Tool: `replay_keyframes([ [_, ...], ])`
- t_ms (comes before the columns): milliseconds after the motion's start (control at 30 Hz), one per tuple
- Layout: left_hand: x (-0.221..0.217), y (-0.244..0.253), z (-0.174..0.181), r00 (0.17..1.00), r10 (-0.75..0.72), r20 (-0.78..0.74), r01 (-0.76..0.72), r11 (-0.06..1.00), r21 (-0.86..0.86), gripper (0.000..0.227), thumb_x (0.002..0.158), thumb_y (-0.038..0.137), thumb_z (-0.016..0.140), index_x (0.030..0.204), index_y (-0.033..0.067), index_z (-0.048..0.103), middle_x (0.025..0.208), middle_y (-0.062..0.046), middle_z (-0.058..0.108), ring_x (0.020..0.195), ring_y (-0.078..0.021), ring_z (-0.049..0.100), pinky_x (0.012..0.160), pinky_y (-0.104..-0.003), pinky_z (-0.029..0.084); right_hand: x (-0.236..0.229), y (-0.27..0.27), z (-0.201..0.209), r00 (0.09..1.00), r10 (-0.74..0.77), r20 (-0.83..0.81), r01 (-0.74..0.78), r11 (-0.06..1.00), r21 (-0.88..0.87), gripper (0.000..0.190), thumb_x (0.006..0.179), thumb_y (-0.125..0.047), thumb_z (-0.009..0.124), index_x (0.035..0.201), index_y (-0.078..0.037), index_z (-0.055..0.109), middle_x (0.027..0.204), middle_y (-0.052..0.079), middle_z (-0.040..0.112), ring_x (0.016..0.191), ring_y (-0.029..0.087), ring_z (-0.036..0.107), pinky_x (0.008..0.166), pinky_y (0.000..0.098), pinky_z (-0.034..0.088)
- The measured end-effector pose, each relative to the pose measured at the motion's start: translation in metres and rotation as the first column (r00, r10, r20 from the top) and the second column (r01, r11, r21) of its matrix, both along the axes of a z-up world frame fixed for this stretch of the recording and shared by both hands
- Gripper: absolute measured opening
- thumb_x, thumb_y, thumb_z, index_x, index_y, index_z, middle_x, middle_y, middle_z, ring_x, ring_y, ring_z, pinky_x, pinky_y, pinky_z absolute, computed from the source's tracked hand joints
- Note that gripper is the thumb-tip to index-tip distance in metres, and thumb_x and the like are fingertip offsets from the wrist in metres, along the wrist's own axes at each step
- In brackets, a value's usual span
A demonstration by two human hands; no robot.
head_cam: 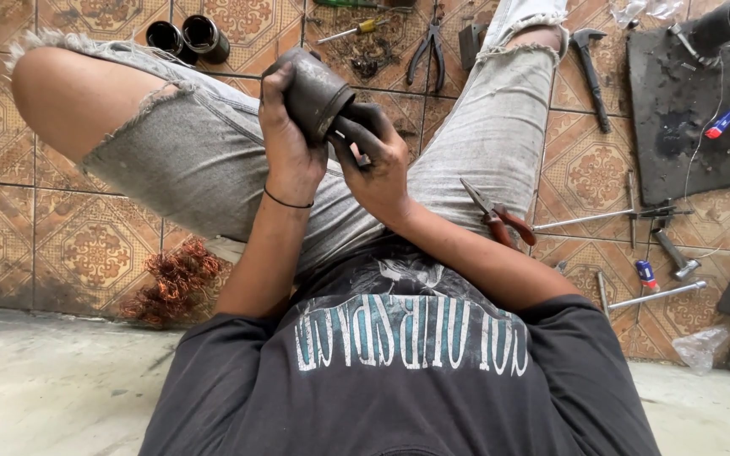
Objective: The person sits on a tiled floor and uses pliers to scrape and remove debris from the interior of a short metal pipe. They repeatedly insert the pliers, twist, and pull out dark residue, occasionally inspecting the pipe's interior.
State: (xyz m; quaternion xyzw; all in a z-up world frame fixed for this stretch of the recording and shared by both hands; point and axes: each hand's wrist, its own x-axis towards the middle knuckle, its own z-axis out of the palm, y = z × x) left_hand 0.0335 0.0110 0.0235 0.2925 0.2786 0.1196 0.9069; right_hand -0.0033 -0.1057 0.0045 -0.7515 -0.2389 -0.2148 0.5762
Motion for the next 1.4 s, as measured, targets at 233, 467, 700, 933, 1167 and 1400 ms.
replay_keyframes([
  [233,0.002,0.002,-0.014,1.0,0.006,-0.003,-0.006,1.0,0.006,0.032,0.075,0.028,0.076,0.096,0.007,0.064,0.086,-0.01,0.064,0.075,-0.0223,0.063,0.062,-0.034,0.053,0.005,0.004,-0.025,0.997,-0.052,-0.055,0.048,0.996,-0.075,0.019,0.098,-0.005,0.069,0.116,-0.001,0.069,0.12,0.018,0.067,0.102,0.035,0.073,0.086,0.0429,0.06],
  [467,0.0,0.004,0.003,0.996,-0.057,-0.062,0.048,0.99,-0.136,0.061,0.064,0.037,0.078,0.114,0.0078,0.057,0.095,-0.016,0.063,0.081,-0.029,0.065,0.065,-0.04,0.06,0.002,-0.002,0.002,0.983,0.09,-0.162,-0.082,0.995,0.061,0.014,0.098,-0.009,0.069,0.107,-0.003,0.061,0.102,0.012,0.066,0.09,0.026,0.065,0.077,0.0366,0.054],
  [700,0.003,0.009,-0.003,0.994,-0.11,0.015,0.111,0.979,-0.17,0.053,0.071,0.036,0.077,0.111,0.0025,0.065,0.096,-0.016,0.069,0.081,-0.0287,0.068,0.069,-0.04,0.06,0.007,-0.008,0.007,0.977,0.191,-0.097,-0.182,0.979,0.091,0.012,0.104,-0.008,0.059,0.097,0.002,0.061,0.09,0.011,0.06,0.079,0.024,0.059,0.07,0.0355,0.048],
  [933,0.007,0.009,-0.006,0.99,-0.126,0.064,0.139,0.95,-0.281,0.054,0.076,0.034,0.075,0.115,-0.0008,0.062,0.099,-0.019,0.07,0.082,-0.0308,0.07,0.072,-0.04,0.061,-0.003,-0.008,0.02,0.935,0.276,-0.221,-0.224,0.947,0.232,0.016,0.106,-0.012,0.054,0.095,-0.001,0.059,0.086,0.006,0.054,0.069,0.015,0.055,0.053,0.0261,0.052],
  [1167,0.008,0.013,-0.021,0.992,-0.11,0.061,0.123,0.953,-0.276,0.066,0.066,0.043,0.081,0.114,0.0034,0.06,0.095,-0.016,0.067,0.081,-0.0291,0.068,0.072,-0.043,0.06,0.0,-0.011,-0.001,0.92,0.311,-0.237,-0.21,0.904,0.372,0.01,0.105,-0.011,0.06,0.101,-0.003,0.063,0.095,0.007,0.063,0.088,0.018,0.06,0.078,0.0291,0.052],
  [1400,0.009,0.008,-0.008,0.994,-0.112,0.002,0.109,0.959,-0.262,0.073,0.061,0.048,0.079,0.115,0.0045,0.057,0.091,-0.016,0.063,0.076,-0.0308,0.067,0.065,-0.045,0.06,0.01,-0.018,-0.019,0.884,0.38,-0.273,-0.192,0.827,0.529,0.009,0.105,-0.014,0.063,0.112,-0.007,0.064,0.11,0.008,0.066,0.106,0.02,0.064,0.096,0.031,0.059],
])
